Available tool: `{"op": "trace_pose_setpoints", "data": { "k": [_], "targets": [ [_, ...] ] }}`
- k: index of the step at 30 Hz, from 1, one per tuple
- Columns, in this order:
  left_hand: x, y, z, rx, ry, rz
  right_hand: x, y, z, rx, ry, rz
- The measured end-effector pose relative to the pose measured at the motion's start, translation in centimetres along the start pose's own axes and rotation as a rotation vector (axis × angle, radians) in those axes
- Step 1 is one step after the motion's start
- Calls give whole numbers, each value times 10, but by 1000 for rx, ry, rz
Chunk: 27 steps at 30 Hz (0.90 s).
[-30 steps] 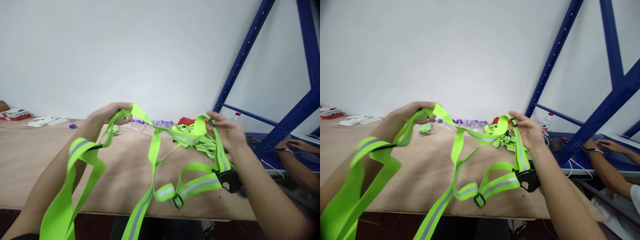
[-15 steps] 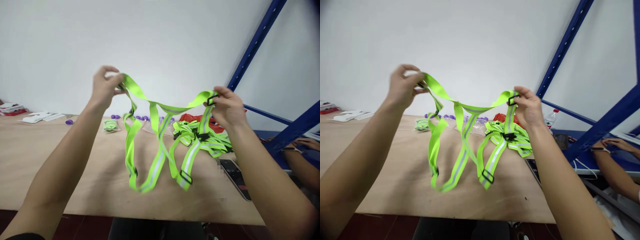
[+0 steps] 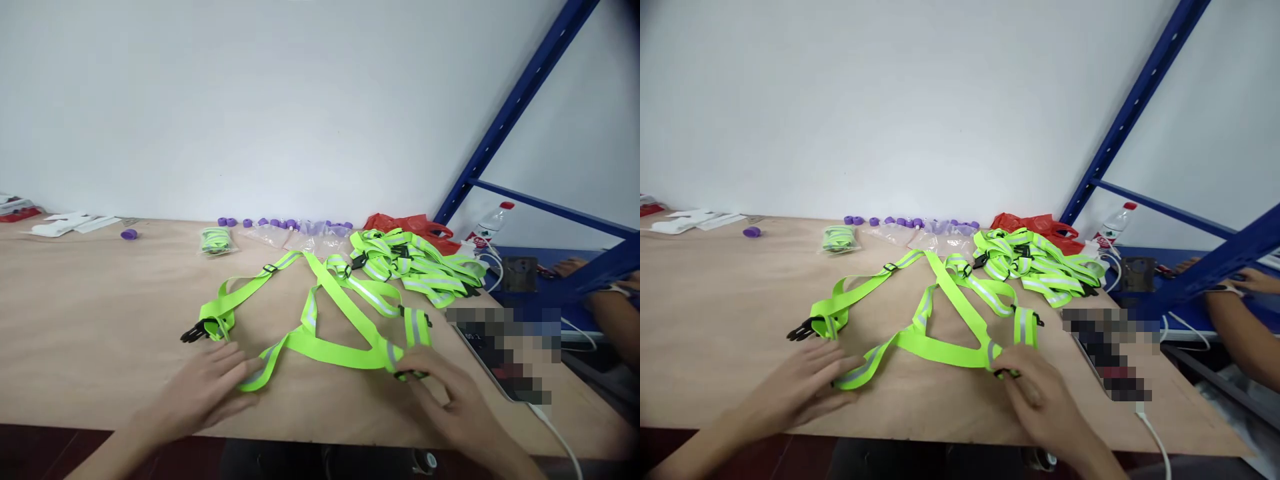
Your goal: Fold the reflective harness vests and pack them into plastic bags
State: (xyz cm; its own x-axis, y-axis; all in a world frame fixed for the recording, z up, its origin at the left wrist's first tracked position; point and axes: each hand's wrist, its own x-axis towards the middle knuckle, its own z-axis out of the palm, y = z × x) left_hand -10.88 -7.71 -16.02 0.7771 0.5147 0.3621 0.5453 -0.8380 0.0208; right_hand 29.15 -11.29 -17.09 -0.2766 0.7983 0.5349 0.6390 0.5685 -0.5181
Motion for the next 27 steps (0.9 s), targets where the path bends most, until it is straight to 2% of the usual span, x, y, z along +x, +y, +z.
{"op": "trace_pose_setpoints", "data": {
  "k": [3,5,6,9,11,12,13,14,16,19,22,24,27],
  "targets": [
    [-4,7,6,-80,-50,-25,-15,-16,20,-115,-137,0],
    [-4,-1,2,-66,-43,-64,-19,-18,19,-162,-195,-35],
    [-3,-7,-1,-29,-25,-98,-21,-15,13,-172,-183,-46],
    [4,-17,-9,116,87,-267,-25,12,-16,-170,15,20],
    [16,-9,-7,109,183,-332,-24,39,-34,-222,158,153],
    [25,1,-3,60,208,-327,-22,53,-41,-255,176,198],
    [35,14,3,-17,206,-280,-19,66,-45,-260,108,238],
    [45,29,10,-96,179,-218,-14,77,-46,-238,20,259],
    [66,59,30,-217,49,-77,-3,93,-45,-147,-167,285],
    [87,89,57,-306,-198,-70,13,101,-40,-21,-324,331],
    [91,93,72,-353,-351,-154,23,98,-44,34,-392,421],
    [85,88,74,-348,-372,-193,24,95,-53,44,-414,461],
    [70,82,69,-308,-390,-237,17,96,-69,-1,-380,440]
  ]
}}
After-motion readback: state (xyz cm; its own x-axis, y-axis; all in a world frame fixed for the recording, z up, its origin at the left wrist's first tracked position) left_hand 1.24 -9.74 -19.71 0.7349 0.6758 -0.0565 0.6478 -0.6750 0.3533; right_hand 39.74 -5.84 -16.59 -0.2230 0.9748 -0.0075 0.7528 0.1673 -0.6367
